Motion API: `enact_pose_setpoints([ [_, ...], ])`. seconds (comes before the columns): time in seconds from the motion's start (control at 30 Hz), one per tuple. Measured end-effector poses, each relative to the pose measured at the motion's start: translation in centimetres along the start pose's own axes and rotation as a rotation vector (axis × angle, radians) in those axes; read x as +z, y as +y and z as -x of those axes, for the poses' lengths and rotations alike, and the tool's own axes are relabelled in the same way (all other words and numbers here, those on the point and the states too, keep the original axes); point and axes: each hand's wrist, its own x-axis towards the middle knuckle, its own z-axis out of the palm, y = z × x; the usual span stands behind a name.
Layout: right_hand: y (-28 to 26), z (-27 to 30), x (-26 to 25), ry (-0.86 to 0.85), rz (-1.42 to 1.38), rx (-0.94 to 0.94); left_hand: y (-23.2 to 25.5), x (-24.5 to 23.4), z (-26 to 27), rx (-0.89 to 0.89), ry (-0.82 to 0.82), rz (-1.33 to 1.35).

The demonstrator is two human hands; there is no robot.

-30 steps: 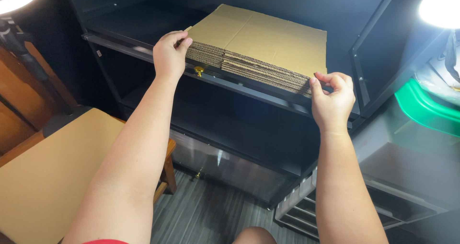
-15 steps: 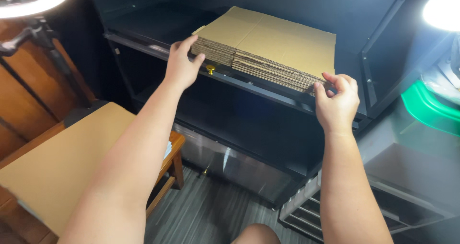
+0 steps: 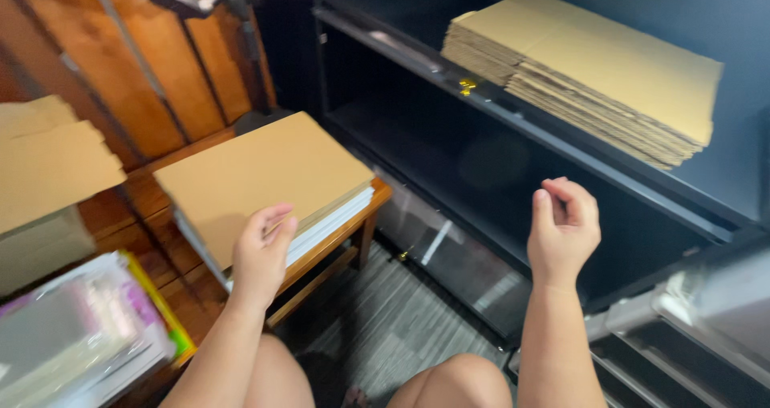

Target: The person repeatedly picks up flat cardboard sheets from a wooden stool and places them onto a shelf inside a black cabinet. The person handles the cardboard one at a time, stacking them neatly on the shelf.

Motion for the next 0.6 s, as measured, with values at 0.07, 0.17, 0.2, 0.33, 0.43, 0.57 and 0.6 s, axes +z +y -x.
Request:
enact_pose_setpoints([
  [0.07,0.5,2.8,2.7,-0.054,-0.046,0.064,-2.3,-3.5,1.7,0.024,0.156,-0.027],
  [0.17,1.9,7.1,6.6,-0.159,-0.054,0.219,-5.6,-7.9,3.1,0.040,0.374,-0.074],
  [0.2,2.4,8.7,7.9,-0.213,-0.018,0.306,-6.6,-9.2,3.5,0.031,0.441,-0.088],
  [0.33,2.2,14.2,12.1,-0.354,-0.026,0.439,-7.9,-11.6,4.4,-0.028,0.455,-0.097],
  [0.43,-0.3,16.3,14.1,-0.459,0.030,0.509,-9.1,-12.1,4.1,-0.046,0.446,-0.086],
  [0.57,-2.8,16.8,17.2,-0.563,0.132,0.381,-9.8,-11.5,2.4,0.028,0.462,-0.081],
  [0.6,-2.5,16.8,18.3,-0.563,0.135,0.264,-9.8,-11.3,1.8,0.064,0.466,-0.063],
])
